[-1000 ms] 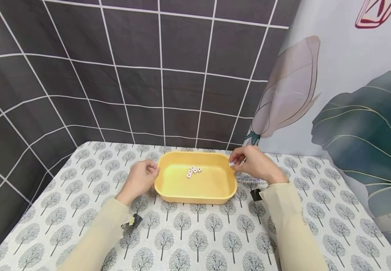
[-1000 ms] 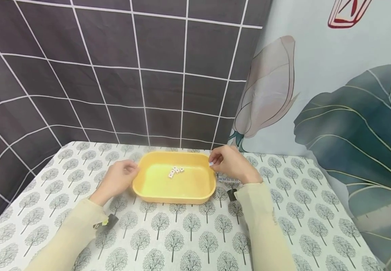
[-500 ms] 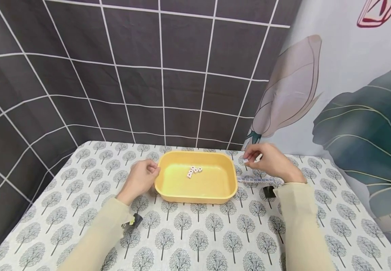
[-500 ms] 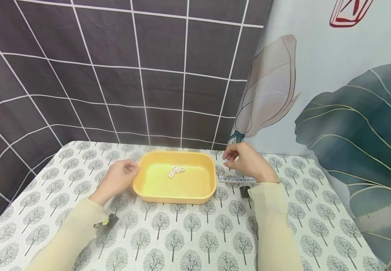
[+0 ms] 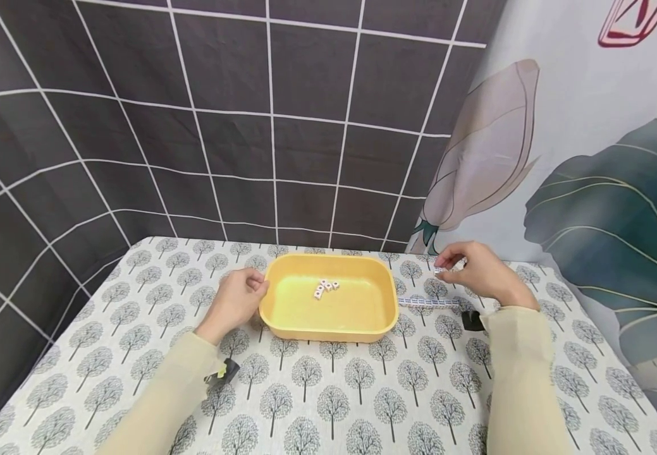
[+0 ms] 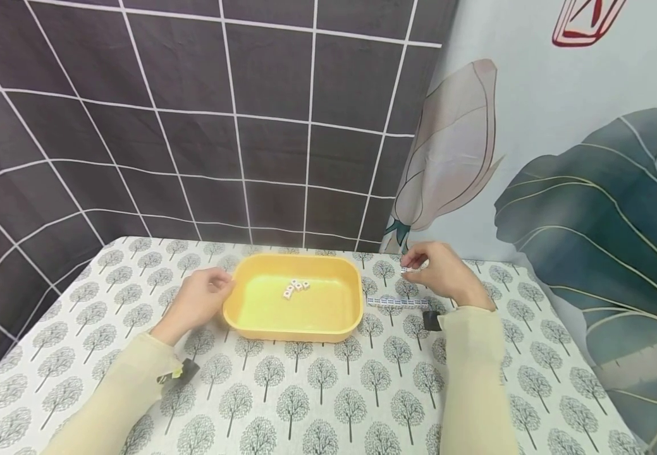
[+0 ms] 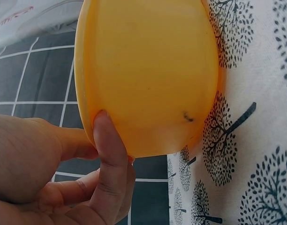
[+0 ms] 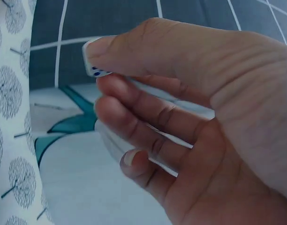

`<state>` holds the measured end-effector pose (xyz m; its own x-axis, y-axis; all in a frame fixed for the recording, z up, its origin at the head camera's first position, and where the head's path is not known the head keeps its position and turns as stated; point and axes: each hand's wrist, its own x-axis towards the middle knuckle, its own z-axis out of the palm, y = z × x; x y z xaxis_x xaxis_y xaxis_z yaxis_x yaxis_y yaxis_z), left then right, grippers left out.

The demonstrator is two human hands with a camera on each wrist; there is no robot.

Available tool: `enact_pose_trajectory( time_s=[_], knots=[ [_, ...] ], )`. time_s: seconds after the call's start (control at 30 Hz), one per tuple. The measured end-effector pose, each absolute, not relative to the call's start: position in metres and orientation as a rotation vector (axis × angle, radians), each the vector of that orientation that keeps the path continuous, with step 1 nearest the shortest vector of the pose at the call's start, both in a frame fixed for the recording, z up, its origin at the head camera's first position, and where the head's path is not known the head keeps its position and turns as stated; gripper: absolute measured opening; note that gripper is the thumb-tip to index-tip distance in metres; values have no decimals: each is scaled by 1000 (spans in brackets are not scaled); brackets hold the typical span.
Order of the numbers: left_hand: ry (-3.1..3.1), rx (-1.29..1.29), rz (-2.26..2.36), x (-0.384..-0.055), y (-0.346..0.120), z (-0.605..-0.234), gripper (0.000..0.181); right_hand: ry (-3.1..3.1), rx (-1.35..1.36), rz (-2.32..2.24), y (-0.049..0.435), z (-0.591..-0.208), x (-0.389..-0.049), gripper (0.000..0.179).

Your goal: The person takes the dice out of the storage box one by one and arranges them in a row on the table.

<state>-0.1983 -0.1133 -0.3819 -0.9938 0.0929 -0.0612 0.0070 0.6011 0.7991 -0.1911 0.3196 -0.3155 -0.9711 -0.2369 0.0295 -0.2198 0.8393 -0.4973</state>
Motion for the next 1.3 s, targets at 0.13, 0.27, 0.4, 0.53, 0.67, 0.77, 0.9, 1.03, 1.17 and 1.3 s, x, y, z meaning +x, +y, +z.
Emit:
enact_pose_trajectory(
  time_s=[0.13, 0.27, 0.4, 0.53, 0.67, 0.77, 0.9, 1.03, 1.17, 1.3],
  knots=[
    [2723, 84, 1356, -198, -114, -382, 20, 2970, -331, -784, 328, -319, -191, 13],
    [2733, 101, 1356, -198, -115, -382, 21, 2950, -314, -783, 335, -322, -191, 14],
    [2758, 120, 1347, -198, -116, -382, 20, 2936, -293, -781, 343, -326, -191, 17],
    [2762, 125, 1353, -199, -116, -382, 20, 2912, -248, -779, 352, -330, -191, 19],
    [2760, 129, 1362, -198, -115, -382, 20, 2875, -210, -776, 361, -336, -190, 19],
    [2756, 131, 1362, -197, -114, -382, 20, 2846, -180, -772, 366, -341, -190, 20],
    [2749, 128, 1359, -197, -114, -382, 21, 2788, -125, -748, 371, -348, -191, 22],
    [2749, 126, 1354, -198, -114, -383, 21, 2733, -103, -767, 374, -353, -192, 21],
    [2751, 129, 1357, -199, -115, -383, 21, 2686, -115, -825, 377, -358, -194, 20],
    [2748, 132, 1360, -198, -115, -383, 21, 2661, -113, -812, 379, -364, -195, 19]
  ],
)
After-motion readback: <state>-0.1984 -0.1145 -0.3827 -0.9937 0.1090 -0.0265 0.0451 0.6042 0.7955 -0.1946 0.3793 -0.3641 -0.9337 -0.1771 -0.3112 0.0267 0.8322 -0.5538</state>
